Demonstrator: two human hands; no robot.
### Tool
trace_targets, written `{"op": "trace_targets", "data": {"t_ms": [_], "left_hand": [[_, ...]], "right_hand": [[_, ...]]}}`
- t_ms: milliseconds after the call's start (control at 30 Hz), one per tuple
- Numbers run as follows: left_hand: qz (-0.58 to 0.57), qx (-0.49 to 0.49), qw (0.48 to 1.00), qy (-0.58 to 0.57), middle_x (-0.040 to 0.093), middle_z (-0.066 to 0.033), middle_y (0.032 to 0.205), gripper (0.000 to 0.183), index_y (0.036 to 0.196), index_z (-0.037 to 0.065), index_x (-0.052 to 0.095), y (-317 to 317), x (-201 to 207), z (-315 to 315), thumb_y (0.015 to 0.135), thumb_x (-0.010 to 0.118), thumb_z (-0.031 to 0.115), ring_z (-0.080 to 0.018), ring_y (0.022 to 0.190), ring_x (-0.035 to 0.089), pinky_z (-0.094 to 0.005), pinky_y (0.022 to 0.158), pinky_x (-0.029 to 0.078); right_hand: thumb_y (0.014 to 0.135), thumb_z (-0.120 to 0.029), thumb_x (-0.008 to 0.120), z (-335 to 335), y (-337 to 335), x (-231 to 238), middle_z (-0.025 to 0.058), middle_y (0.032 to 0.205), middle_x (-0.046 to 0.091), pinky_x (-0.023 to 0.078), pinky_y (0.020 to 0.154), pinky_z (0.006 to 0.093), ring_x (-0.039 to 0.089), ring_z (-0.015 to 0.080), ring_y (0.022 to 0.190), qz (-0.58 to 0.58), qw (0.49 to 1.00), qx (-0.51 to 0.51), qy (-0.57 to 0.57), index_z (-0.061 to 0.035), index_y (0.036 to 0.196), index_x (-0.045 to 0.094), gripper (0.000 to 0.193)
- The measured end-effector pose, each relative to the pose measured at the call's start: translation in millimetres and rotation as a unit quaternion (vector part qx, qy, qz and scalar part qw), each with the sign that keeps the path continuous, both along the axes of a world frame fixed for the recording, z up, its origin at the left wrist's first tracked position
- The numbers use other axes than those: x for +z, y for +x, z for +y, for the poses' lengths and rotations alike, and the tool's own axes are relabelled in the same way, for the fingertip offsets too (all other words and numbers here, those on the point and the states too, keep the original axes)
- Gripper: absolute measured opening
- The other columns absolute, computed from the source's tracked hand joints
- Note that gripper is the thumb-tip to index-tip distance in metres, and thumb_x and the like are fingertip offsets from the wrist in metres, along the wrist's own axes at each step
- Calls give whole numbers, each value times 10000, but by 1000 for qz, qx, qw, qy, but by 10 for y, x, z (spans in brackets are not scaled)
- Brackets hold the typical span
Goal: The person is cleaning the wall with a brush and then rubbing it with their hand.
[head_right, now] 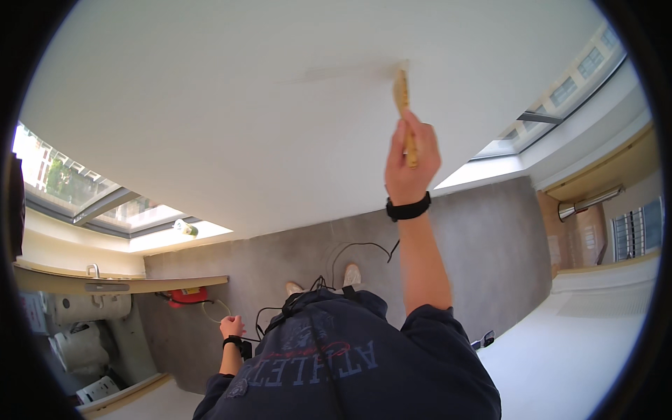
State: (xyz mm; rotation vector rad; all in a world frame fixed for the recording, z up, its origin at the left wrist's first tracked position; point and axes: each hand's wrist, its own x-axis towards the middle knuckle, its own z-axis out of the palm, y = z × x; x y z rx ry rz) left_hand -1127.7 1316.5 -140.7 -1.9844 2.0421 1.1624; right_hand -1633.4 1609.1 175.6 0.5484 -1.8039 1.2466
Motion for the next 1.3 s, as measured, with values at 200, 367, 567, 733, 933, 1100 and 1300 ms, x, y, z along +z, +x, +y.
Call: {"op": "trace_targets", "data": {"t_ms": [200, 367, 567, 733, 933, 1100, 1300], "left_hand": [[-6, -27, 999, -22, 697, -133, 635, 248, 803, -46, 665, 78, -95, 15, 837, 661, 199, -237, 524, 702, -356, 550, 576], [-15, -19, 1000, -1, 699, -135, 634, 258, 792, -46, 667, 39, -105, -18, 839, 658, 208, -237, 527, 706, -366, 583, 585], [-29, -65, 997, -14, 697, -150, 637, 263, 771, -43, 679, -167, -93, -98, 836, 652, 210, -256, 555, 713, -382, 624, 586], [-33, -93, 994, -50, 717, -193, 711, 277, 822, -35, 707, -158, -259, -158, 817, 666, 239, -334, 695, 733, -425, 728, 579], [-32, -86, 994, -51, 727, -215, 769, 281, 827, -26, 715, -33, -296, -4, 808, 669, 251, -367, 780, 733, -445, 787, 571], [-31, -70, 996, -43, 713, -212, 705, 286, 809, -44, 700, 69, -262, 63, 816, 658, 239, -324, 682, 736, -424, 737, 584], [-18, -57, 998, 12, 703, -196, 670, 276, 805, -55, 694, -129, -105, 66, 830, 646, 215, -261, 566, 719, -384, 667, 592]], "right_hand": [[890, 63, 683, -1109, 651, 63, 106, 771, 595, 462, 578, 309, 557, 221, 625, 32, 960, 274, 42, -1, 1131, 682, 250], [886, 42, 691, -985, 520, 184, 107, 783, 588, 469, 569, 344, 579, 259, 650, 8, 964, 265, 19, -24, 1149, 662, 272], [992, -42, 622, 429, -237, -92, 60, 824, 656, 513, 614, 271, 607, 128, 665, -72, 991, -34, -107, 34, 1123, 687, 165], [990, -54, 630, 449, -298, -58, 81, 828, 651, 497, 596, 293, 609, 163, 665, -38, 995, -85, -47, 22, 1124, 687, 164], [861, 5, 701, -1320, 668, -28, 110, 823, 579, 499, 609, 419, 590, 309, 703, 33, 942, 327, 70, -42, 1186, 639, 335], [876, -18, 708, -1531, 752, 206, 114, 811, 579, 497, 604, 394, 595, 293, 694, 44, 935, 349, 50, -35, 1172, 640, 304], [982, -27, 634, 21, -96, -24, 71, 805, 648, 506, 589, 278, 627, 142, 668, -56, 996, 12, -71, 23, 1118, 683, 153]]}}
